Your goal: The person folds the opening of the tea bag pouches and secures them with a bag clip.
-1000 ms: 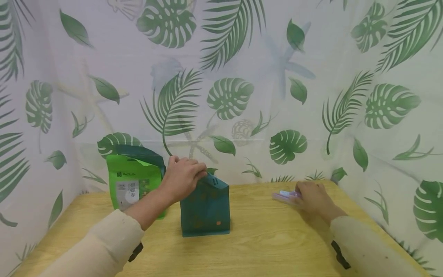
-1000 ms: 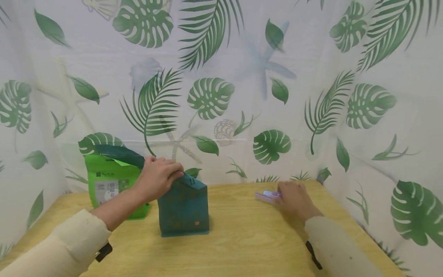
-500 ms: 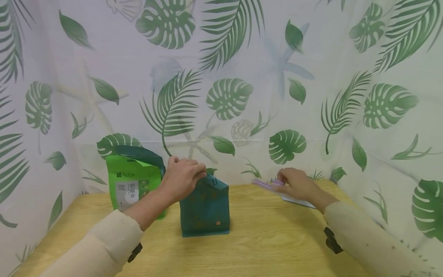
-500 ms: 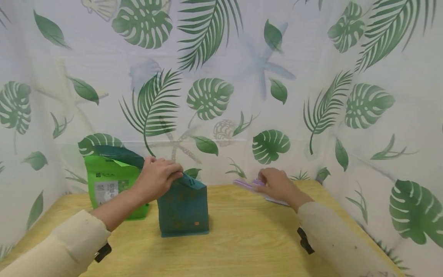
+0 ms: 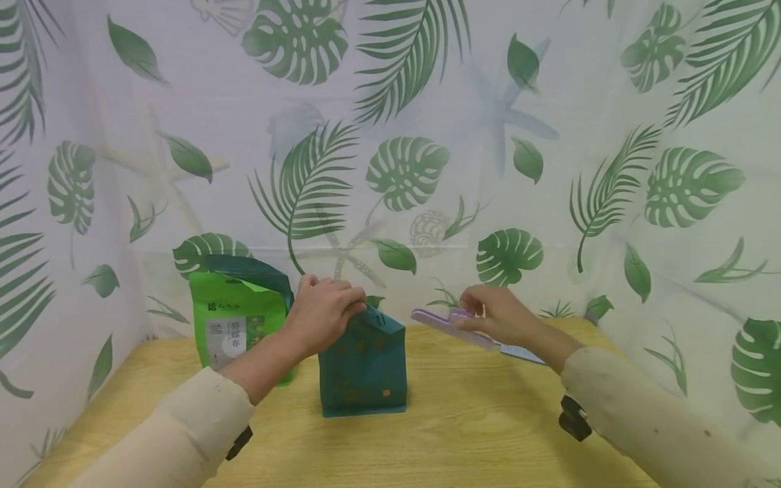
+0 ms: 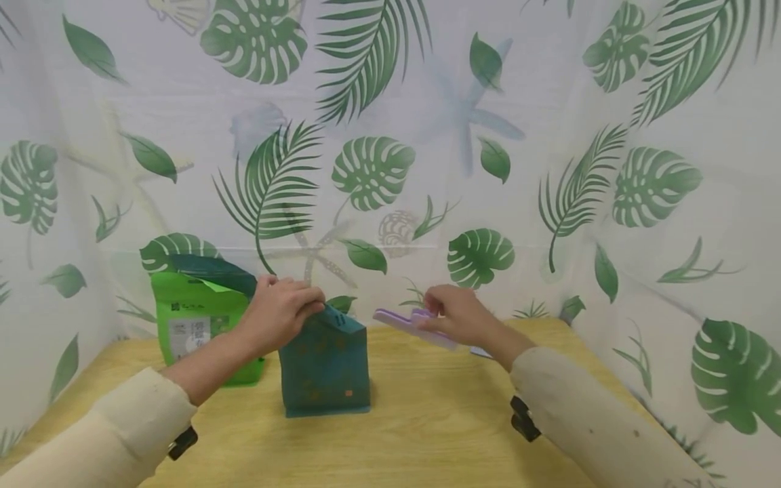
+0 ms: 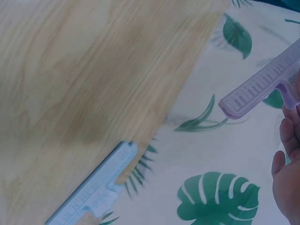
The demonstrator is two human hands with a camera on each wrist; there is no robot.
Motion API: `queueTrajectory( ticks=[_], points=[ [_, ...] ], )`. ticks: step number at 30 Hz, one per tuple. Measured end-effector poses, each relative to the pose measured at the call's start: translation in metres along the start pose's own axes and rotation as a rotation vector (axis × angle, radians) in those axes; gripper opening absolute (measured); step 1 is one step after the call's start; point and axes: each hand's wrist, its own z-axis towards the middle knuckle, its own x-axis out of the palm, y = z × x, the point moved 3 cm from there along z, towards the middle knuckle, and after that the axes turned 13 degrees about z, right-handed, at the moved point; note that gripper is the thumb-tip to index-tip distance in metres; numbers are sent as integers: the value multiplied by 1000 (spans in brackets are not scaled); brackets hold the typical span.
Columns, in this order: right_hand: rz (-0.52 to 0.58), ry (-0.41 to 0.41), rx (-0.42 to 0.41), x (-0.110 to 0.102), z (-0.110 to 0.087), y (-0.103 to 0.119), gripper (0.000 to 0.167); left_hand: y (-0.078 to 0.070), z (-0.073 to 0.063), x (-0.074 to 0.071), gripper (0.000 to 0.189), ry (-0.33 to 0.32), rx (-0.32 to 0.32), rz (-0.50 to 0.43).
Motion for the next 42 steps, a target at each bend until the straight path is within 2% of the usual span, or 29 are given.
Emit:
queueTrajectory(
  ticks=[6, 12, 16, 21, 25, 30, 32, 42],
  points=[
    [83, 14, 8, 4, 6, 16, 24, -1, 0, 0, 9, 5, -2, -6],
    [87, 6, -28, 10, 11, 24, 23, 0, 0, 0, 10, 12, -2, -5],
    [103, -3, -52, 13, 13, 30, 21, 0, -1, 0, 10, 19, 4, -38],
    [122, -19, -43, 14, 14, 36, 21, -1, -1, 0, 9, 15, 14, -50],
    [135, -17, -36, 17, 19, 41, 21, 1, 0, 1, 13, 63, 8, -60],
    [133, -28, -47, 20, 24, 47, 20, 2, 4, 3, 17, 139, -6, -141],
    [134, -33, -50, 22, 26, 49, 21, 2, 6, 3, 19, 148, -6, -162],
    [135, -65, -138, 33, 37, 56, 21, 4, 5, 2, 23, 129, -14, -158]
  ],
)
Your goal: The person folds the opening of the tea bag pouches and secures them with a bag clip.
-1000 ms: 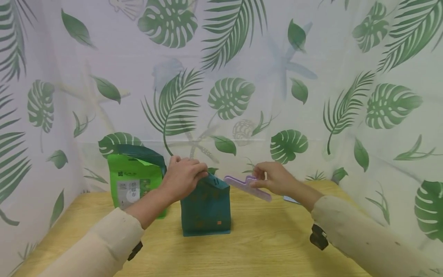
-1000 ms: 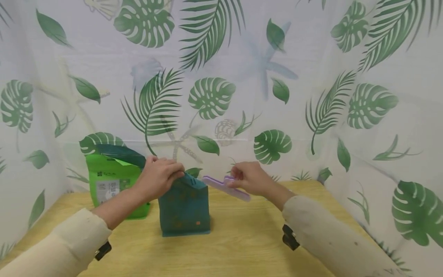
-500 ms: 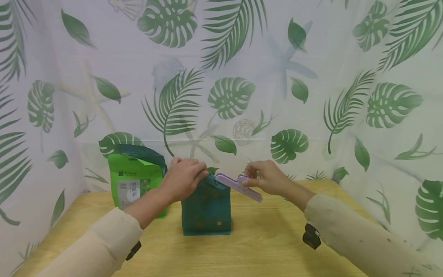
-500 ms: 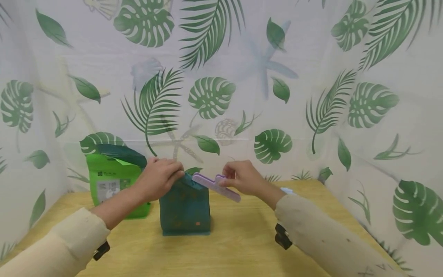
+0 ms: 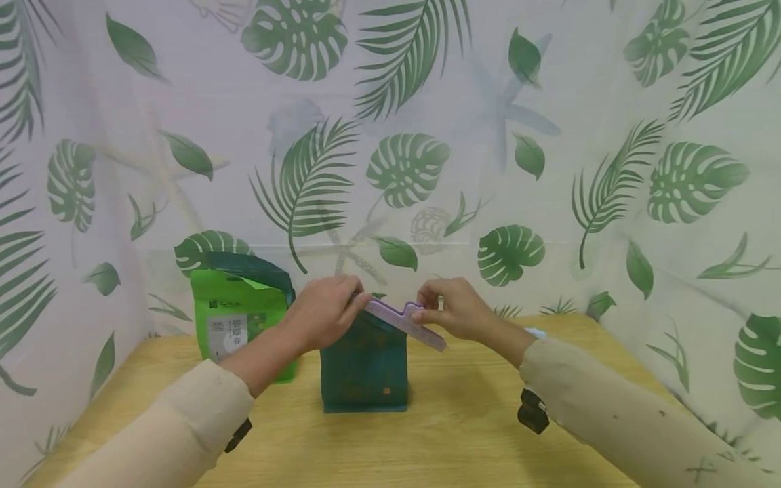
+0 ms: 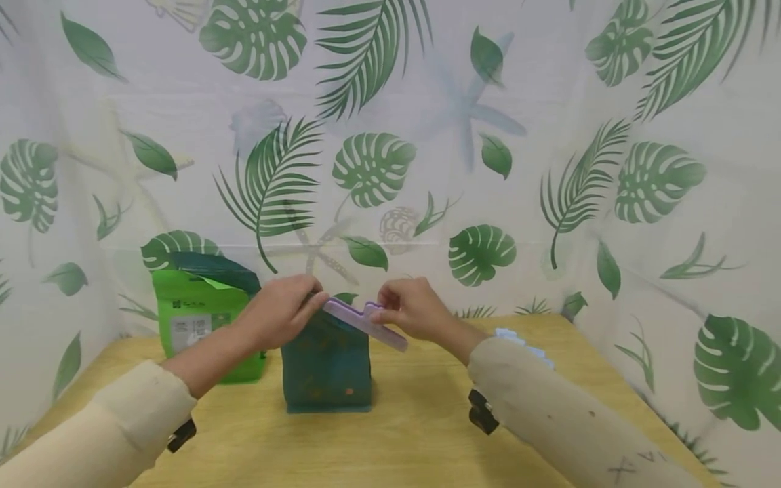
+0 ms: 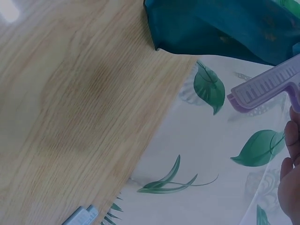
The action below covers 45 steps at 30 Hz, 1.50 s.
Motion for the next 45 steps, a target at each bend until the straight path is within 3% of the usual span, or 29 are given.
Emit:
queueTrajectory(
  ticks=[5, 14, 20, 25, 28, 37, 45],
  points=[
    [4, -8, -4, 6, 6, 4, 22, -2, 2, 1, 24, -18, 6, 4],
    [16, -54, -111, 13, 26, 20, 21, -7, 6, 4, 31, -24, 2, -12],
    [69, -40, -15, 15, 24, 20, 24, -4, 5, 3, 30, -66, -28, -21],
    [123, -59, 49, 19, 17, 14, 30, 3, -5, 1, 28, -185, -75, -11],
    [137, -52, 104, 21, 11, 8, 32, 8, -13, 4, 31, -219, -113, -55],
    [150, -13, 179, 42, -23, -21, 37, 19, -44, 30, 64, -131, -254, -118],
    [208, 38, 198, 67, -48, -35, 39, 21, -64, 58, 55, -68, -280, -108]
  ],
)
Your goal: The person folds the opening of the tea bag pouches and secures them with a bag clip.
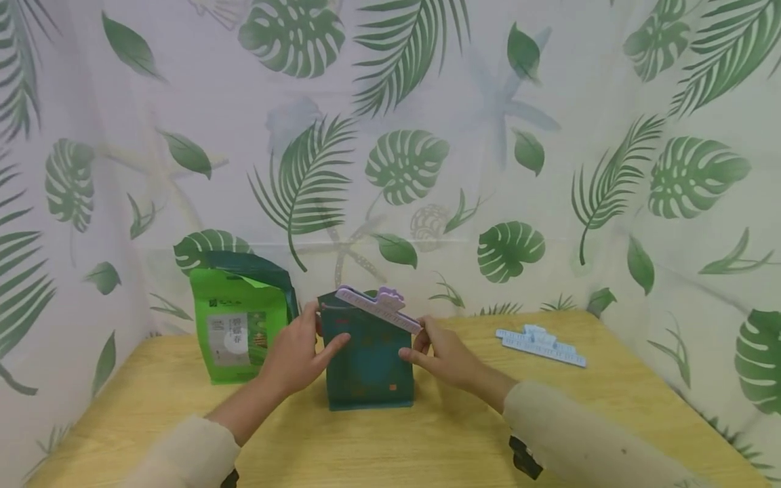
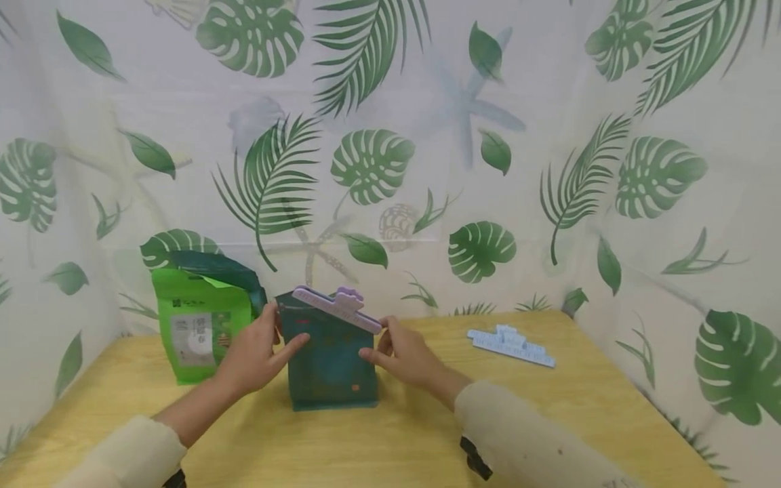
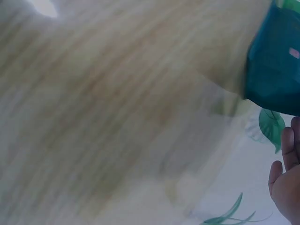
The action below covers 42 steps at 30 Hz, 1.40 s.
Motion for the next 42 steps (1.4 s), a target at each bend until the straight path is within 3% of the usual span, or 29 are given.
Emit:
queueTrajectory(
  ticks=[7, 11, 17, 22, 25, 31, 37, 42],
  points=[
    [-94, 27, 50, 14, -12, -11, 46, 5, -12, 14, 56, 40, -24, -27],
    [-219, 37, 45, 21, -22, -16, 42, 6, -22, 24, 54, 73, -38, -15],
    [-509, 57, -50, 29, -29, -18, 39, 8, -41, 39, 56, 144, -48, 78],
    [-713, 25, -184, 31, -31, -18, 39, 5, -49, 47, 67, 199, 35, 233],
    [-793, 8, -270, 32, -32, -17, 41, 2, -50, 50, 71, 225, 85, 281],
    [-853, 6, -342, 32, -28, -17, 45, -1, -47, 52, 60, 187, 114, 275],
    [-867, 25, -284, 29, -30, -21, 42, -5, -40, 61, 62, 225, 131, 253],
    [-857, -1, -244, 24, -29, -25, 40, -7, -29, 65, 61, 249, 96, 195]
  ],
)
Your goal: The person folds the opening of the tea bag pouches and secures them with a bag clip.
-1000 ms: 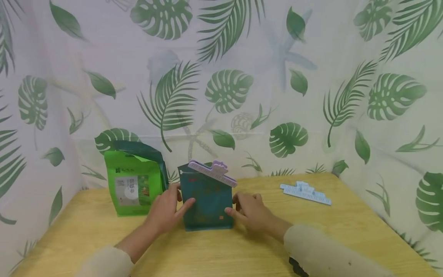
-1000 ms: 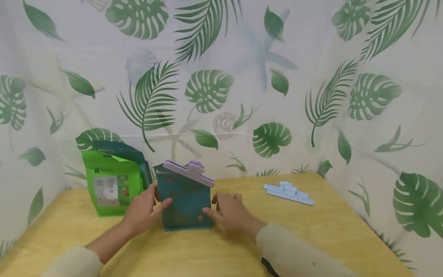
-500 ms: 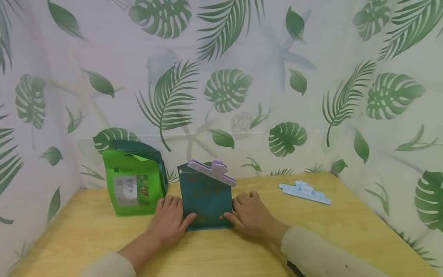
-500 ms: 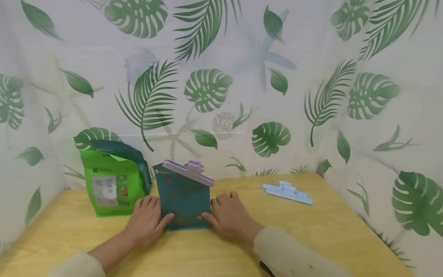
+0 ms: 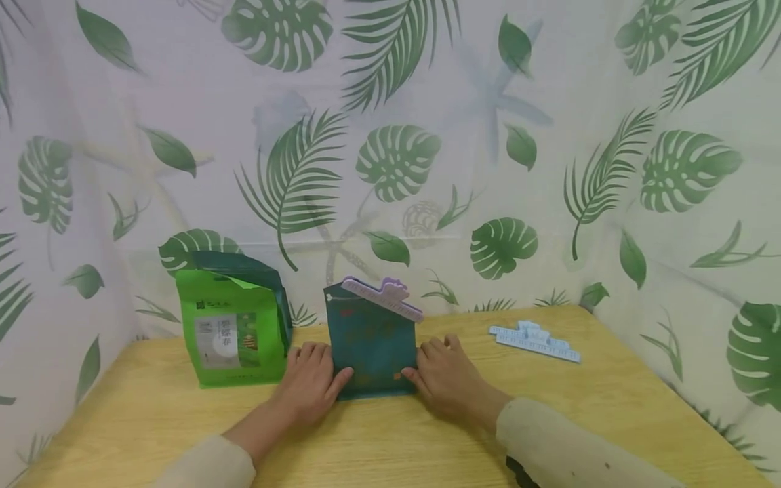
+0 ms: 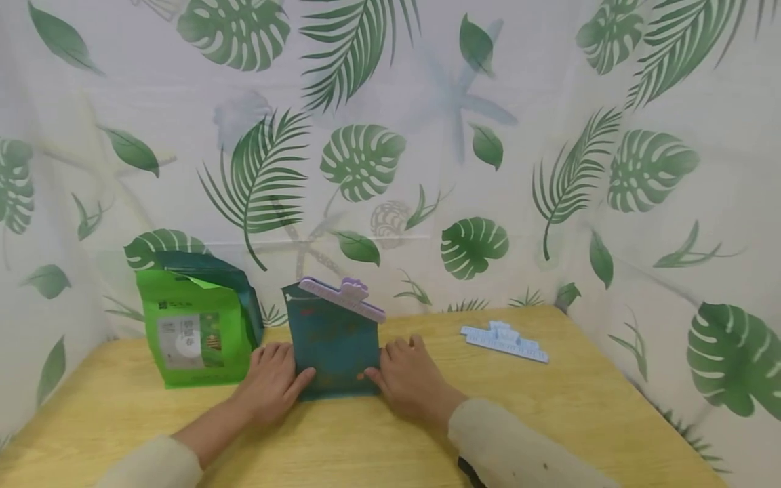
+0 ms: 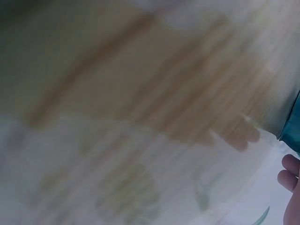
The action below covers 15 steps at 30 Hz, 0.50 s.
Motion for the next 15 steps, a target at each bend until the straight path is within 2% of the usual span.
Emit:
queueTrajectory(
  ticks=[5, 8, 12, 15],
  points=[
    [-18, -17, 22, -1, 1, -5, 41, 1, 12, 3, 61, 58, -37, -62],
    [-13, 2, 55, 0, 1, -9, 42, 0, 17, 4, 64, 98, -44, -111],
    [-7, 46, 109, 1, 0, -16, 42, -2, 24, 4, 64, 124, -27, -165],
    [-12, 69, 139, 2, 1, -23, 42, -4, 29, 4, 63, 118, -9, -161]
  ],
)
